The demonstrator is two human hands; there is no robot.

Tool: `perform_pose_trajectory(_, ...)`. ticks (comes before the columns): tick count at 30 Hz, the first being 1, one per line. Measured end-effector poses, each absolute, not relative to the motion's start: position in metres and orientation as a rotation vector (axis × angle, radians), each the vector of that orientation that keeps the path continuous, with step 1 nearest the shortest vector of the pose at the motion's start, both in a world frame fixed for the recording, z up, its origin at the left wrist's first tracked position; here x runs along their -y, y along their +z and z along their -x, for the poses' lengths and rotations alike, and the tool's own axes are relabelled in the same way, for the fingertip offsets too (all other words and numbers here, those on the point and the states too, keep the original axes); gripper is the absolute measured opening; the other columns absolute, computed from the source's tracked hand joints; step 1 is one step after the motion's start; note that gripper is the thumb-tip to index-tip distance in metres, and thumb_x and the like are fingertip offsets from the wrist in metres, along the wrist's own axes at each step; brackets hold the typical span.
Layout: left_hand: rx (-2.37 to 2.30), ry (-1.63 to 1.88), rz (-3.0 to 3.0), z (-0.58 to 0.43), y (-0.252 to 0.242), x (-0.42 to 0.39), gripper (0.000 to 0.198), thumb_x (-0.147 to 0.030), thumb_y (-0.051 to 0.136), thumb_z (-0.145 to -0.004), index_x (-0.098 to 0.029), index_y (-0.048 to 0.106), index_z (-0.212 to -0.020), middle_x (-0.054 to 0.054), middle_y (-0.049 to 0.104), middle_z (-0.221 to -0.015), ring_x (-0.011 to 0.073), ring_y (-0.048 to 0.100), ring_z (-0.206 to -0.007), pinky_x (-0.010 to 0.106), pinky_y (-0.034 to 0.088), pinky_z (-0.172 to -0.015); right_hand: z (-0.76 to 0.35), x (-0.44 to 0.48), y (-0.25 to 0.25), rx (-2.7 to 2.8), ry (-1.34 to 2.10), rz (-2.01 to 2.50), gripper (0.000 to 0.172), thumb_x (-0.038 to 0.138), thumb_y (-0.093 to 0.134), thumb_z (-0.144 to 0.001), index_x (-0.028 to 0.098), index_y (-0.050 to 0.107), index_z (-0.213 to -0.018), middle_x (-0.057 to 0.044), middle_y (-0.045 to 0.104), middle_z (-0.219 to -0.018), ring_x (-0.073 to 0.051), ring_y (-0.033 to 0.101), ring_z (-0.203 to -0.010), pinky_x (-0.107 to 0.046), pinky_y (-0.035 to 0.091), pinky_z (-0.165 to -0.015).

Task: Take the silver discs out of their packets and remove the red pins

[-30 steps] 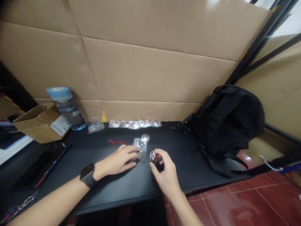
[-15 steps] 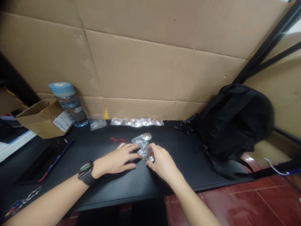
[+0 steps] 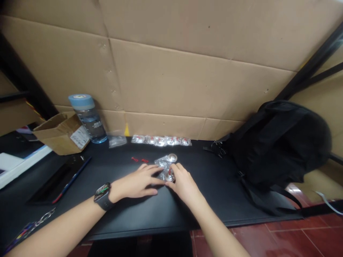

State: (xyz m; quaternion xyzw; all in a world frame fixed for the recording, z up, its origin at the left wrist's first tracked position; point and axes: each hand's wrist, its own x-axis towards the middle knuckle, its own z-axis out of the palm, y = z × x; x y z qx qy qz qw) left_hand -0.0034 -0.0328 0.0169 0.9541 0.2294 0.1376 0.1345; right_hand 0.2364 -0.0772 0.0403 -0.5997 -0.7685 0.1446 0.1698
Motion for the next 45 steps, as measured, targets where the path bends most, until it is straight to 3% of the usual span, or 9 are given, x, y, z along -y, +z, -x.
perform_pose_trajectory(5,-0.653,0.406,-2.762,0.004,0.017,0.033,0.045,-0.046,0.067,-0.094,-0.045,0.062,-0.138,0.006,0.045,-0.159,0.0378,0.046,-0.141,0.057,0.036,-0.113,-0.240,0.081,0.037,2.177,0.461,1.598,0.044,0.012,0.075,-0.079,0.026,0.061,-0.119,-0.003,0.062,-0.111,-0.019,0.066,-0.088,-0.031,0.054,-0.079)
perform_pose_trajectory(17,-0.657,0.367,-2.756,0.004,0.021,0.033,0.044,-0.047,0.069,-0.092,-0.043,0.066,-0.135,0.006,0.046,-0.159,0.0376,0.045,-0.142,0.056,0.036,-0.113,-0.240,0.073,0.036,2.190,0.438,1.535,0.041,0.003,0.065,-0.081,0.025,0.062,-0.115,-0.004,0.062,-0.117,-0.017,0.066,-0.091,-0.029,0.054,-0.080)
perform_pose_trajectory(25,-0.641,0.385,-2.749,0.005,0.021,0.032,0.043,-0.049,0.067,-0.093,-0.041,0.067,-0.134,0.010,0.047,-0.158,0.0390,0.047,-0.141,0.058,0.037,-0.112,-0.242,0.066,0.042,2.299,0.097,1.713,0.041,0.018,0.074,-0.082,0.030,0.060,-0.119,-0.003,0.064,-0.121,-0.022,0.067,-0.101,-0.029,0.052,-0.074)
perform_pose_trajectory(33,-0.641,0.362,-2.763,0.004,0.016,0.028,0.045,-0.057,0.064,-0.093,-0.040,0.067,-0.134,0.007,0.042,-0.161,0.0379,0.044,-0.143,0.057,0.038,-0.109,-0.259,0.035,0.016,2.307,-0.139,1.594,0.033,0.028,0.074,-0.081,0.031,0.063,-0.113,-0.003,0.068,-0.110,-0.025,0.068,-0.095,-0.031,0.050,-0.063)
perform_pose_trajectory(41,-0.616,0.394,-2.737,0.009,0.016,0.027,0.036,-0.052,0.067,-0.092,-0.038,0.073,-0.125,0.007,0.043,-0.161,0.0360,0.041,-0.146,0.057,0.036,-0.111,-0.230,0.026,0.030,2.545,-0.413,1.469,0.021,0.019,0.062,-0.090,0.025,0.065,-0.111,-0.010,0.067,-0.117,-0.027,0.061,-0.098,-0.035,0.048,-0.074)
perform_pose_trajectory(45,-0.633,0.422,-2.715,0.008,0.016,0.026,0.032,-0.049,0.072,-0.088,-0.037,0.077,-0.118,0.007,0.049,-0.156,0.0356,0.043,-0.145,0.056,0.034,-0.113,-0.219,0.022,0.033,2.559,-0.429,1.473,0.029,0.008,0.061,-0.086,0.025,0.066,-0.109,-0.010,0.067,-0.117,-0.027,0.060,-0.101,-0.035,0.047,-0.077)
